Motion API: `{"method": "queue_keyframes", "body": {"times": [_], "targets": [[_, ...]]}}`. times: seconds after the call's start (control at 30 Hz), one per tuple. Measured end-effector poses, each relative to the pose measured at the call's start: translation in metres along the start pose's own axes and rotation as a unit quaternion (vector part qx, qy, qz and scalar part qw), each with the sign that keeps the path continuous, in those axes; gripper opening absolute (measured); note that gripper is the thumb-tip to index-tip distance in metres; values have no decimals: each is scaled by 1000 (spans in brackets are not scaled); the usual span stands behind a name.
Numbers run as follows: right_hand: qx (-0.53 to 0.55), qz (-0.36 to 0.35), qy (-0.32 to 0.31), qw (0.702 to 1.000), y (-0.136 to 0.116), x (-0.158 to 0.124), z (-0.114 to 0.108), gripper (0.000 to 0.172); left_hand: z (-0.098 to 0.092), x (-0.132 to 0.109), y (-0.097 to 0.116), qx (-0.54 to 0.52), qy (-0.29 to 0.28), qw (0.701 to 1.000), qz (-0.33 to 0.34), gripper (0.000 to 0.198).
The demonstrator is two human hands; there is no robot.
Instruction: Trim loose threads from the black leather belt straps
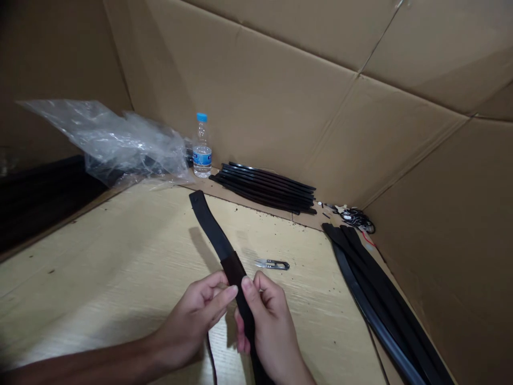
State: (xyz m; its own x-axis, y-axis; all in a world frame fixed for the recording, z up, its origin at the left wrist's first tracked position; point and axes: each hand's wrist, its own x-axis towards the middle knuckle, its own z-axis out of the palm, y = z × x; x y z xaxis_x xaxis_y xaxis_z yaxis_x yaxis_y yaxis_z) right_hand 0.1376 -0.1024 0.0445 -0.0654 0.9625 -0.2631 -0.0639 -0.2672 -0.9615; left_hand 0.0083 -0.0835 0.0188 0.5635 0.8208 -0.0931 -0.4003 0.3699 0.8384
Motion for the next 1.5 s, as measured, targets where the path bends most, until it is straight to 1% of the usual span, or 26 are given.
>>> {"method": "queue_keyframes", "body": {"times": [0.1,0.2,0.23,0.3,0.4,0.43,0.5,0.57,0.63,0.73,0.87,0.93,1.07,1.17,1.23,1.3,1.37,1.43,1.5], "targets": [[39,-25,12,999,-6,-3,-1,42,-3,4,5,-14,28,999,21,31],[49,-43,-26,998,-13,-8,-7,37,-5,6,9,-27,34,998,48,35],[44,-43,-39,997,-15,-9,-9,34,-5,7,9,-34,27,998,51,34],[43,-38,-47,997,-15,-11,-13,27,-6,6,10,-51,11,997,51,32],[48,-14,-70,996,-11,-9,-15,39,-6,5,11,-79,-13,996,38,40],[49,-2,-84,995,-9,-8,-15,38,-6,5,12,-80,-15,996,35,42],[51,23,-110,992,-7,-8,-13,34,-7,5,15,-72,-22,997,25,38],[60,35,-117,991,-7,-8,-11,39,-9,6,17,-56,-42,998,12,33],[64,36,-124,990,-8,-10,-9,40,-10,7,18,-50,-65,997,-1,31],[56,24,-141,988,-8,-12,-8,36,-11,7,17,-65,-93,993,-15,36],[83,7,-131,988,-4,-12,-6,33,-11,7,13,-86,-122,989,-12,37],[93,12,-114,989,-1,-11,-4,36,-11,7,12,-89,-108,990,-1,35],[79,36,-67,994,3,-10,0,42,-10,4,10,-82,-55,995,-1,29],[70,39,-55,995,4,-10,1,43,-9,4,9,-74,-45,996,-5,28],[90,32,-55,994,4,-11,1,41,-11,5,10,-78,-46,996,-6,30],[135,44,-68,988,4,-12,1,37,-16,7,11,-83,-44,995,-15,32],[183,79,-103,974,6,-14,-2,38,-22,9,13,-84,-25,996,-26,34],[201,114,-137,963,8,-15,-5,47,-28,11,15,-78,-1,996,-30,36],[169,137,-139,966,11,-14,-10,56,-31,13,17,-64,16,997,-29,39]]}}
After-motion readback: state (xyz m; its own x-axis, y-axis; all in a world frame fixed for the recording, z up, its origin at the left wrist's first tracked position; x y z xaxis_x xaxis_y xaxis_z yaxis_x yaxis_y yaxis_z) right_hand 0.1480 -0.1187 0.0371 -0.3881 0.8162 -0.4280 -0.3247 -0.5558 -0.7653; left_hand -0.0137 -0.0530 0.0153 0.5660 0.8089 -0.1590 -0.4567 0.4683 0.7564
